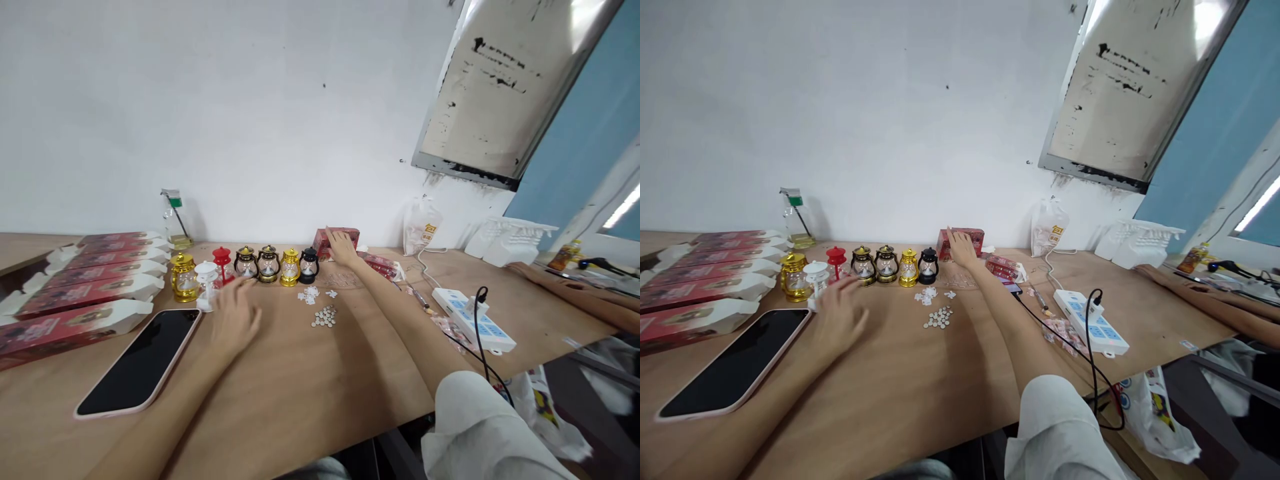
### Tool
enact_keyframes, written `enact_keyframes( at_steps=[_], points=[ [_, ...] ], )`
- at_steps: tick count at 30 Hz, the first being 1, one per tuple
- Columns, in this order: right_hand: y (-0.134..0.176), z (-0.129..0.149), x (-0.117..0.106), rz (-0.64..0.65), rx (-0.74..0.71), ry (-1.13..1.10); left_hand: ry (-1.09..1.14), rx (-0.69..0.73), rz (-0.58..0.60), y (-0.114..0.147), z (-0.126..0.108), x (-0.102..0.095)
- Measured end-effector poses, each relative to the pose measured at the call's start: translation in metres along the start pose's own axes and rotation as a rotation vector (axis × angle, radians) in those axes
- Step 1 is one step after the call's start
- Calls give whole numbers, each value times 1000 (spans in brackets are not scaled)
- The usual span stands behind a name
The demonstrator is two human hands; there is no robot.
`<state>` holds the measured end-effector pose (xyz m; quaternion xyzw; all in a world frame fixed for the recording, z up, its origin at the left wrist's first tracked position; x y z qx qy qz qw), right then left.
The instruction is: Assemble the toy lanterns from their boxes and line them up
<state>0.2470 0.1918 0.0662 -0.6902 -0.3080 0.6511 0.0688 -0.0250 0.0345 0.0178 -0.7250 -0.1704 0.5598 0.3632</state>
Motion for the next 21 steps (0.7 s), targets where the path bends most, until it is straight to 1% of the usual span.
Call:
enact_keyframes(
  at_steps=[2, 3, 5, 7, 9, 11, 12, 14, 16, 19, 21],
  points=[
    [5, 2, -2, -19, -11, -2, 62, 159, 199, 3, -13, 16],
    [7, 2, -3, -27, -13, -5, 83, 205, 294, 5, -16, 23],
    [11, 1, -3, -46, -19, -12, 113, 235, 445, 10, -19, 35],
    [14, -1, 2, -27, -48, -20, 127, 226, 523, 13, -19, 41],
    [17, -1, 12, 54, -90, -36, 107, 207, 507, 13, -17, 41],
    [21, 0, 23, 131, -118, -55, 62, 202, 438, 11, -17, 36],
    [23, 1, 27, 149, -126, -64, 42, 208, 405, 10, -18, 34],
    [26, 6, 33, 147, -136, -78, 14, 218, 381, 10, -20, 30],
    [26, 13, 35, 120, -126, -96, -5, 206, 419, 10, -22, 30],
    [18, 20, 32, 59, -46, -119, -21, 206, 471, 11, -24, 30],
    [9, 22, 31, 43, 16, -126, -29, 222, 446, 10, -25, 28]
  ],
)
Point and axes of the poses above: each hand's wrist, its own y-axis away from the middle knuckle, its own x-axis out of the palm, z = x × y, the point moved 5 cm from there along -y, towards the middle knuckle, and after that the axes turned 7 degrees about -y, right-handed, at the moved point
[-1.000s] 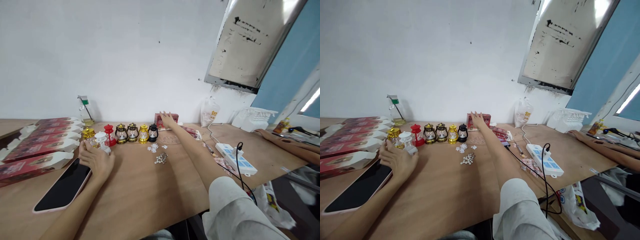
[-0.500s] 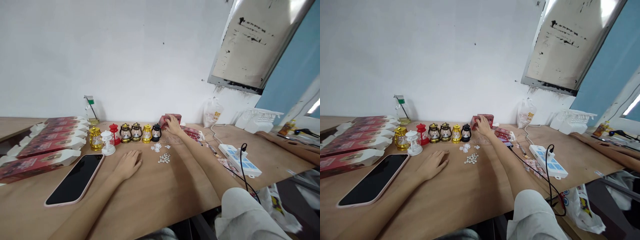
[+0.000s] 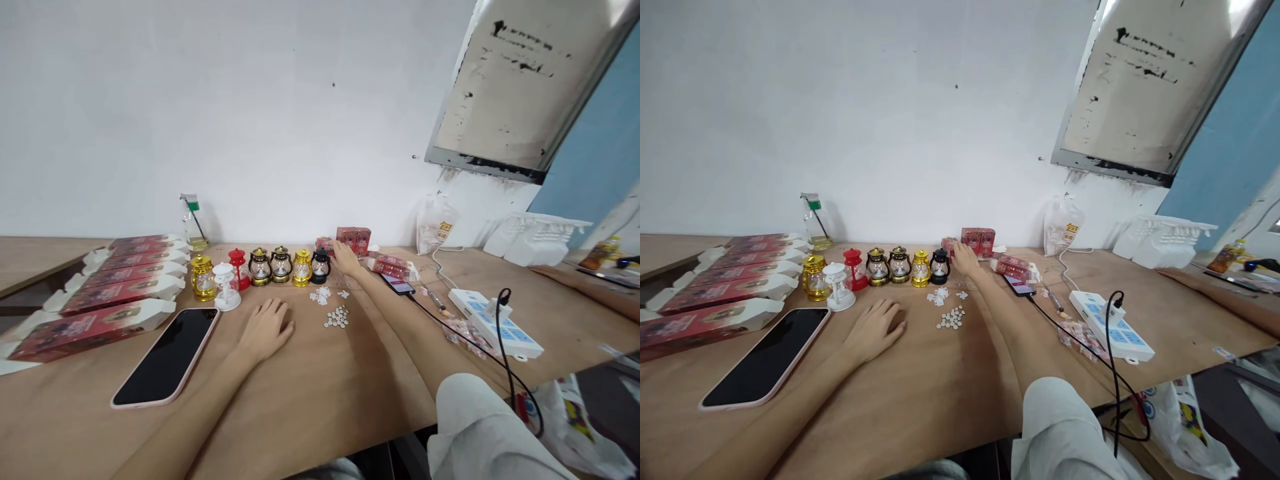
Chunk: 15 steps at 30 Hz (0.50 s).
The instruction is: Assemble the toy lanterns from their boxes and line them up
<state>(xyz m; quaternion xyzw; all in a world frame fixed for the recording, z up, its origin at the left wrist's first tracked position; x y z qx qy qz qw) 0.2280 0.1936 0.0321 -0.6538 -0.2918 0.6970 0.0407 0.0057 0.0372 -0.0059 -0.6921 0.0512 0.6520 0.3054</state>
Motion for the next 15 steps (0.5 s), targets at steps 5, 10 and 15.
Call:
enact_keyframes(
  at_steps=[5, 10, 15],
  points=[
    [-16, 0, 5, 21, 152, 9, 5, -39, 2, 1, 1, -1],
    [-18, 0, 16, 32, 310, 14, 11, -26, 14, 1, 0, 1],
    [-14, 3, 24, 38, 370, -12, 1, 1, -3, 1, -1, 3]
  ],
)
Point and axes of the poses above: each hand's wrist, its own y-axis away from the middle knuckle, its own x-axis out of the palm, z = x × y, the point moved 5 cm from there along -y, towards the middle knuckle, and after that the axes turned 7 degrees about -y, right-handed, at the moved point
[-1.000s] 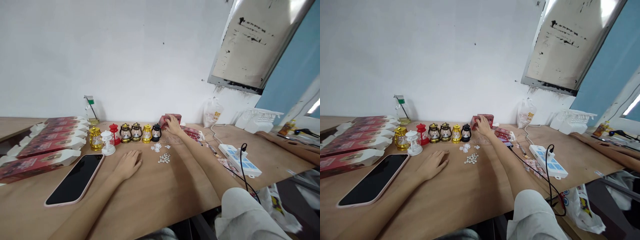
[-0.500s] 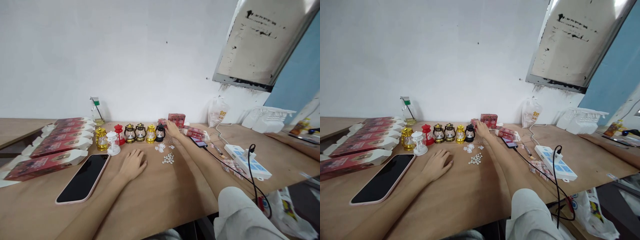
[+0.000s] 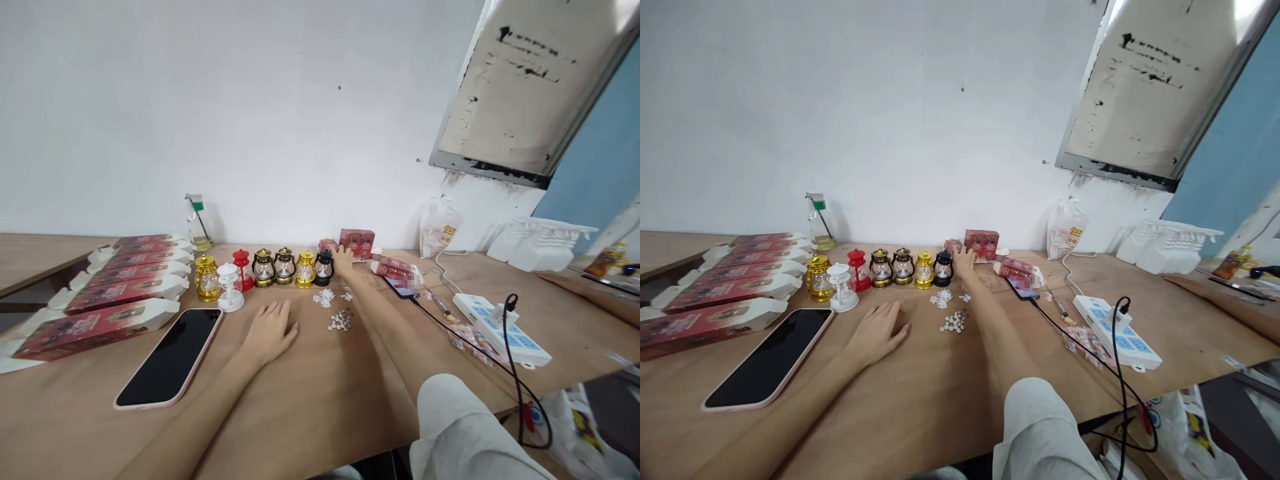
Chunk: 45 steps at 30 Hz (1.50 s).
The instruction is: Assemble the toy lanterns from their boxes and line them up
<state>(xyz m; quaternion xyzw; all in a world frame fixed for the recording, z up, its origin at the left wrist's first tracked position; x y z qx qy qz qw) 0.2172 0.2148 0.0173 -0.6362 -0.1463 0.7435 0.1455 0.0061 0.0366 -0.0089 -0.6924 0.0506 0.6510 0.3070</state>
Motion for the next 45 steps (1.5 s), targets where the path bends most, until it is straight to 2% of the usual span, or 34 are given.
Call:
enact_keyframes(
  at_steps=[6, 11, 14, 18, 20, 22, 24, 27, 29, 31, 33, 39, 43, 45],
  points=[
    [9, -1, 6, -41, 61, -130, 70, 54, -282, 2, 2, -8],
    [13, -8, -7, -139, 112, -301, 80, 136, -355, 4, -2, -16],
    [13, -16, -31, -216, 151, -392, 104, 134, -408, 5, -3, -21],
    [21, -25, -83, -346, 142, -516, 235, 113, -429, 6, -1, -24],
    [40, -29, -111, -547, 153, -800, 409, 69, -407, 4, -1, -25],
    [71, -26, -123, -654, 187, -1161, 722, -57, -363, 2, 1, -22],
    [104, -10, -115, -530, 235, -1530, 1154, -237, -282, 0, 1, -13],
    [155, 35, -83, -96, 299, -1910, 1716, -423, -153, 0, -7, -1],
    [181, 62, -61, 173, 348, -2044, 1901, -486, -123, 0, -9, 1],
    [196, 80, -45, 381, 385, -2105, 1993, -548, -134, 1, -8, 0],
    [201, 86, -36, 505, 411, -2139, 2045, -597, -169, 1, -5, -1],
    [204, 84, -31, 744, 424, -2166, 2062, -679, -226, 0, 0, -5],
    [209, 88, -35, 892, 355, -2108, 2044, -800, -178, 5, 5, -7],
    [210, 89, -35, 895, 311, -2050, 2016, -840, -132, 6, 7, -6]
  ],
)
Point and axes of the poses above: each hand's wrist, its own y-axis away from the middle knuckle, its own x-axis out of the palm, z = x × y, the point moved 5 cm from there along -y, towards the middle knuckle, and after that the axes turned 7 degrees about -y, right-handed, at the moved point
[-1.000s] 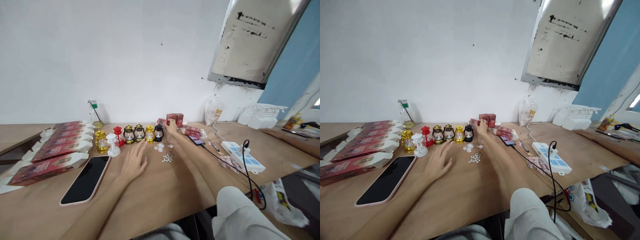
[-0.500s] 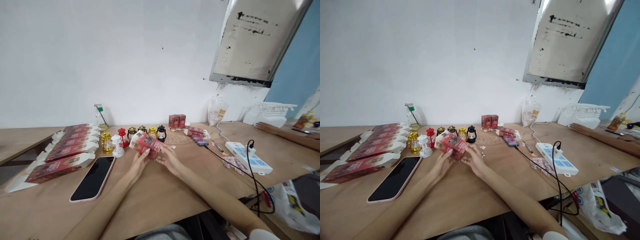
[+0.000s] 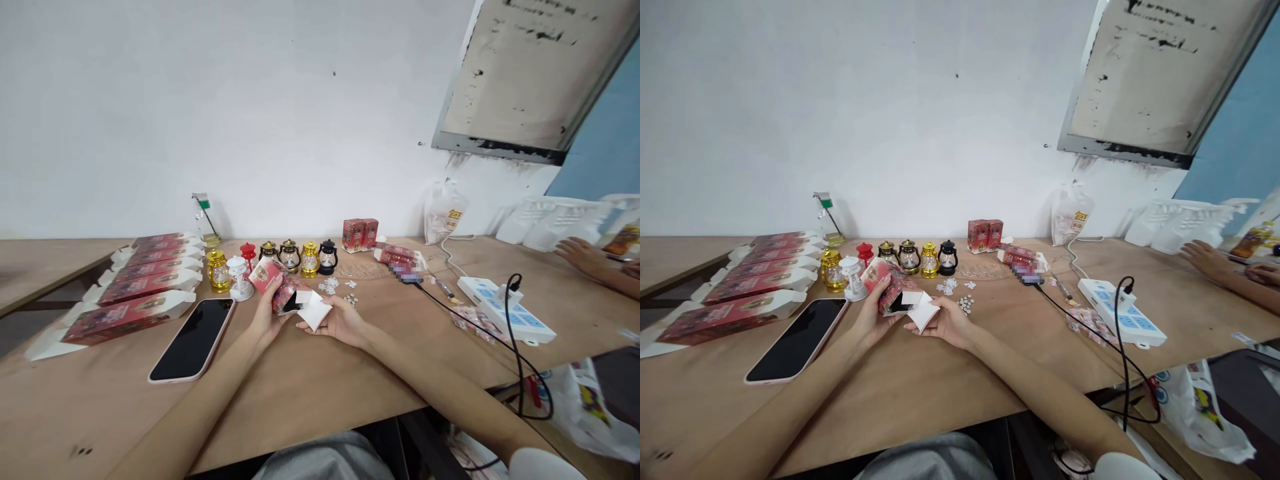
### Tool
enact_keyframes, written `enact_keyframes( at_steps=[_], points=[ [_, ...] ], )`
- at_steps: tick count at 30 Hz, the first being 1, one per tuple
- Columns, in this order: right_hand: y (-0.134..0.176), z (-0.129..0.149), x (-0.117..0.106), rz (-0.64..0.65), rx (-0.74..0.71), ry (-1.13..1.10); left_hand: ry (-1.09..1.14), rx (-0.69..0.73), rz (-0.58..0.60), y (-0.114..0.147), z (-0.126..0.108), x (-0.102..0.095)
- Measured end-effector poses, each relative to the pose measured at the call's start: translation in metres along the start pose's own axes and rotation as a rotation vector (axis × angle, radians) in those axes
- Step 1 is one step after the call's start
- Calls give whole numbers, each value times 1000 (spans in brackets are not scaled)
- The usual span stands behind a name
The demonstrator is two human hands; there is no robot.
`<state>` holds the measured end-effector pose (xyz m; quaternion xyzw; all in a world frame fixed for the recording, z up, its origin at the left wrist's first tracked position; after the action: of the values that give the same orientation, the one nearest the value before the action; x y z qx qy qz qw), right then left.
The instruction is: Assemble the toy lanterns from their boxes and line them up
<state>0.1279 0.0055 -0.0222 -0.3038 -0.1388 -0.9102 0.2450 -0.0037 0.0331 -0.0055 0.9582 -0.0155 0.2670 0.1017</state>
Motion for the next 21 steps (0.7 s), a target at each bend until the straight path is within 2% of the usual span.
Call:
enact_keyframes(
  at_steps=[2, 5, 6, 8, 12, 16, 21],
  points=[
    [0, 4, -3, -78, -130, 140, -10, -18, 14, -1, 1, 0],
    [10, 21, -6, -272, -536, 513, 7, -27, 46, -1, 2, 1],
    [15, 25, -3, -304, -650, 656, 8, -30, 51, -1, 3, 2],
    [22, 27, 4, -302, -768, 906, -8, -36, 62, 0, 4, 3],
    [27, 25, 13, -303, -808, 1167, -17, -13, 30, 2, 5, 4],
    [26, 24, 15, -317, -798, 1214, 15, 59, -48, 1, 7, 2],
    [27, 25, 10, -407, -816, 1212, 33, 129, 9, 4, 8, 6]
  ],
)
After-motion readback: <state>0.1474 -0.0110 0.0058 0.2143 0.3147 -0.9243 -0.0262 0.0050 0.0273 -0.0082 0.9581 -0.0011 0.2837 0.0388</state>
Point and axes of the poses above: each hand's wrist, its own y-axis away from the middle knuckle, its own x-axis out of the palm, z = x × y, the point moved 5 cm from there along -y, towards the middle knuckle, and after that the axes turned 7 degrees about -y, right-handed, at the moved point
